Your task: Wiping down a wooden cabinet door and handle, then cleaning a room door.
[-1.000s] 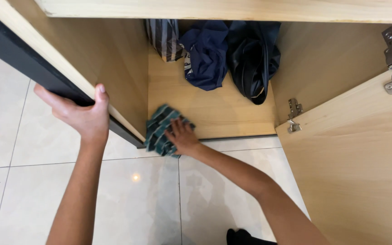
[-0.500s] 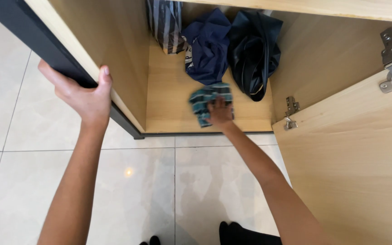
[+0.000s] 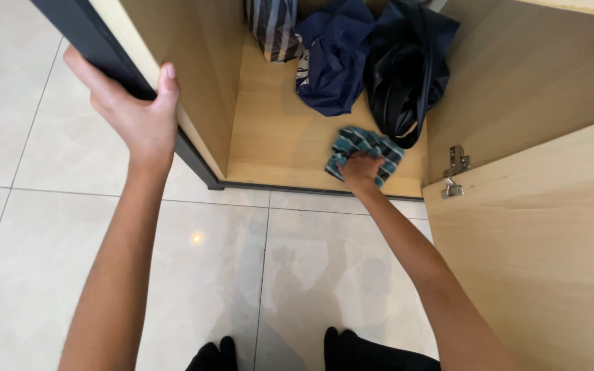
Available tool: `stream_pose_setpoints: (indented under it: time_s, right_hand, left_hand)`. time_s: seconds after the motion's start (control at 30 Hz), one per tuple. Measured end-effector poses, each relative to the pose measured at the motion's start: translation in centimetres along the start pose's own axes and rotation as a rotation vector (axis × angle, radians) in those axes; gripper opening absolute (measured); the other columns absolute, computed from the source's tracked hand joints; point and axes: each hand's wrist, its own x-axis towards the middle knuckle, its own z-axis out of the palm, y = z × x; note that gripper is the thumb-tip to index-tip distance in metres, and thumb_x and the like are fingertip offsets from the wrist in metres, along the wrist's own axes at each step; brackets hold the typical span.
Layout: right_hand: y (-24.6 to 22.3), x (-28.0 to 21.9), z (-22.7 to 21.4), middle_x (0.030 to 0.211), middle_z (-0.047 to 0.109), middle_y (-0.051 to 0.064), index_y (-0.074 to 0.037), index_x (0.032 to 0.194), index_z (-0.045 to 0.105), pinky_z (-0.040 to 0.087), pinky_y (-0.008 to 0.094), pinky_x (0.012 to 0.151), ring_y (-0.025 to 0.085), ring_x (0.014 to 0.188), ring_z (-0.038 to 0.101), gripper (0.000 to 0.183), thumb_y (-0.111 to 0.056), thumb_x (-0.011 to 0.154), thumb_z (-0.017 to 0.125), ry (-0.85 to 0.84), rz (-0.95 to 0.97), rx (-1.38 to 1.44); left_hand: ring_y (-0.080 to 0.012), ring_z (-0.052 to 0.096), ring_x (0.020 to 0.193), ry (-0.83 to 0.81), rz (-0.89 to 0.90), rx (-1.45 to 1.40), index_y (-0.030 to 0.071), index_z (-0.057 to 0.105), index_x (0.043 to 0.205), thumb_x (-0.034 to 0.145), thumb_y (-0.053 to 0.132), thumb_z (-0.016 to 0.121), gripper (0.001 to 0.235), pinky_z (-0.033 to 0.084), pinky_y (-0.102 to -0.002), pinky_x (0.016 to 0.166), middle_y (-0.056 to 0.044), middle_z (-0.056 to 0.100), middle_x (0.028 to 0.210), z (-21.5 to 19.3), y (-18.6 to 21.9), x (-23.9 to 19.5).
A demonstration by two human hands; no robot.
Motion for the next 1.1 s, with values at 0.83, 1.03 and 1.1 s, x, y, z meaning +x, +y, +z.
stream_pose_setpoints:
  time_s: [0.83, 1.03, 1.1]
  right_hand:
    - [6.2, -6.8, 1.6, 0.166, 0.007, 0.027, -0.013, 0.16, 0.018, 0.032, 0.068, 0.106, 0.038, 0.154, 0.011, 0.116, -0.067, 0.075, 0.076, 0.215, -0.465, -0.199]
    - [9.4, -7.8, 2.1, 0.162, 0.022, 0.033, -0.006, 0.162, 0.017, 0.035, 0.062, 0.108, 0.052, 0.143, 0.033, 0.103, -0.058, 0.088, 0.066, -0.097, 0.078, -0.168]
    - [8.9, -4.3, 8.7, 0.154, 0.034, 0.037, 0.002, 0.156, 0.026, 0.038, 0.065, 0.103, 0.054, 0.139, 0.04, 0.08, -0.042, 0.096, 0.056, 0.025, 0.057, -0.254]
  left_hand:
    - [-0.0301, 0.065, 0.106, 0.039, 0.032, -0.15, 0.008, 0.029, 0.145, 0.096, 0.0, 0.084, 0.073, 0.052, -0.037, 0.101, -0.018, 0.064, 0.117, -0.6, 4.0, 1.6]
    - [-0.0317, 0.067, 0.112, 0.018, 0.011, -0.203, 0.007, 0.03, 0.145, 0.101, 0.003, 0.087, 0.072, 0.052, -0.038, 0.101, -0.018, 0.065, 0.12, -0.7, 4.0, 2.1]
    - [-0.0323, 0.067, 0.114, 0.014, -0.024, -0.171, 0.006, 0.031, 0.146, 0.095, 0.003, 0.084, 0.074, 0.052, -0.039, 0.103, -0.019, 0.064, 0.123, -0.6, 3.5, 1.7]
